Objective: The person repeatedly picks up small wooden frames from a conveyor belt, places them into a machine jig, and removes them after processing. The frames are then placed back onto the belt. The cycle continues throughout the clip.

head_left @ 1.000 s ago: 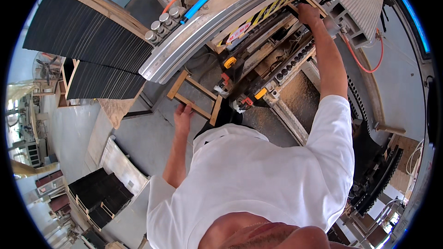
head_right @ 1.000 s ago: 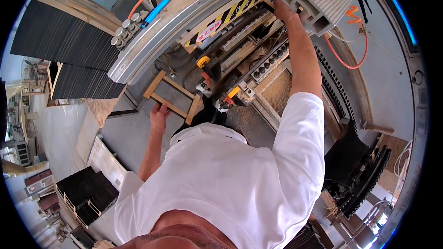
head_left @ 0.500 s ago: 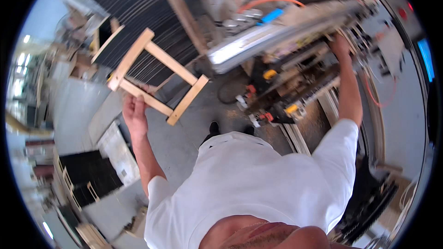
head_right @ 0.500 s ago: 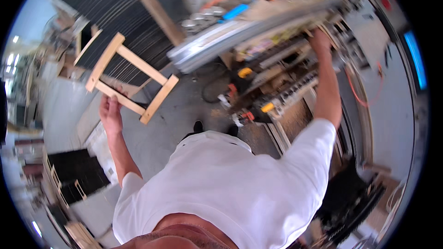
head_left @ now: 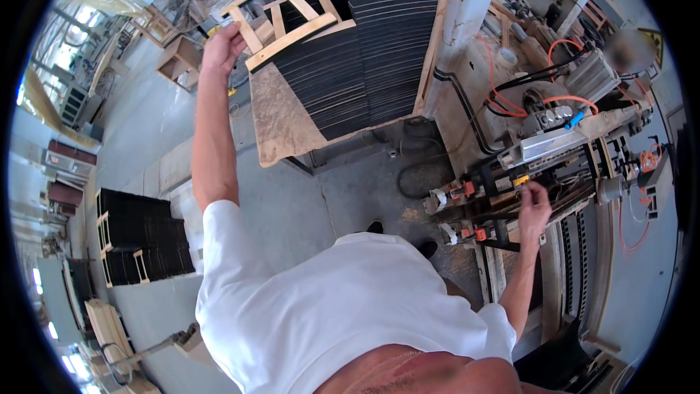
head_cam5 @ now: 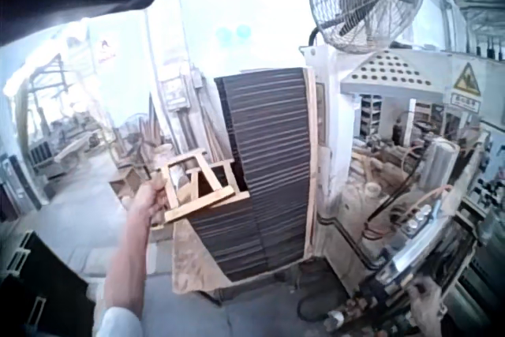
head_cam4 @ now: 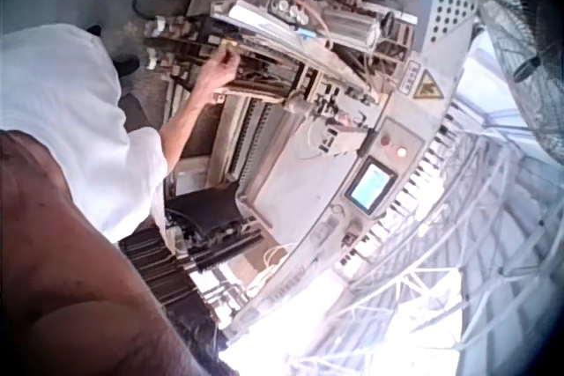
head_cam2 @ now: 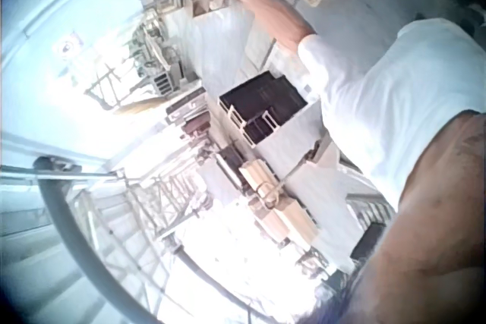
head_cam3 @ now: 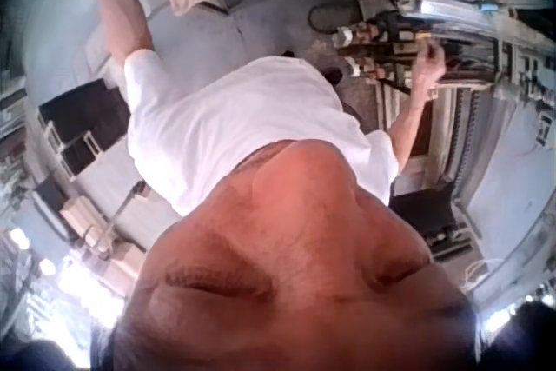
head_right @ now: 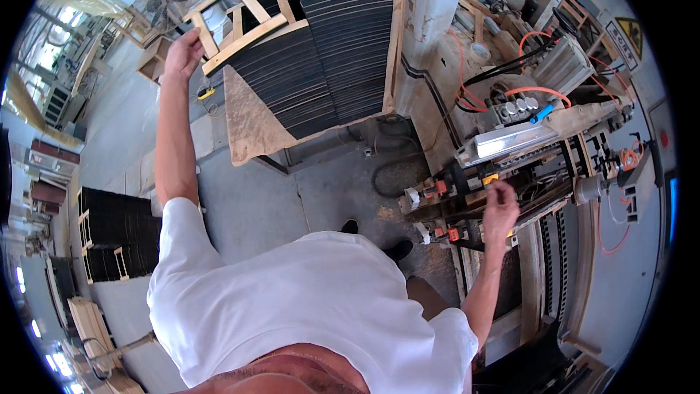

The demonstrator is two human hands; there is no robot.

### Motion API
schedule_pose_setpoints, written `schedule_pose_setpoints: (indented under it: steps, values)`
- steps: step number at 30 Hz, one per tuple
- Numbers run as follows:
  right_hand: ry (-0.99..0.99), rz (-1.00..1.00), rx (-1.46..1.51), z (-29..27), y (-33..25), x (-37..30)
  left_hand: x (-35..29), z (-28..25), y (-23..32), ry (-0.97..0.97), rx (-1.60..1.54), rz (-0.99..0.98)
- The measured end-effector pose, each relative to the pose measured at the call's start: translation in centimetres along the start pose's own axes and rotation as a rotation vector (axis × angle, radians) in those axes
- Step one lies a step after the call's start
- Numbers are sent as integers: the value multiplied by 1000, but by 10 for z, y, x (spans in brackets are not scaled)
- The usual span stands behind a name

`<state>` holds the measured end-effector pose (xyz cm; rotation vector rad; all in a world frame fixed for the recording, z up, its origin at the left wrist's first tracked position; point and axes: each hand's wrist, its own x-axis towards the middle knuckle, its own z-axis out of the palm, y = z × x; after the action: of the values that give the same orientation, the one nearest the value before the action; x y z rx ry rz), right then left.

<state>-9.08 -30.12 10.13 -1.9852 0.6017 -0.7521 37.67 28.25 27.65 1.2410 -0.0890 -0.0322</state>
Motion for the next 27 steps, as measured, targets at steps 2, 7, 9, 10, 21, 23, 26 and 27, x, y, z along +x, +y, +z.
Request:
schedule_pose_setpoints:
  steps: [2,7,9,10,21,23,26,27]
  values:
    - [-96,98,-65,19,6,-29,27,15,-22,5,83,-20]
    - [-166,250,-182,42,30,-95,46,44,-48,16,298,-41]
    - [-178,328,-198,45,39,-115,45,39,-45,102,492,58]
    - [-158,361,-190,45,42,-125,33,47,-36,113,607,161]
    - [-33,416,-92,57,50,-224,-62,142,-11,-485,1533,418]
    - [10,459,-87,65,54,-250,-54,146,-7,-544,1523,341]
    - [37,472,-90,69,56,-296,-52,152,-10,-579,1610,487]
    - [39,527,-125,69,38,-304,-38,143,-15,-610,1638,529]
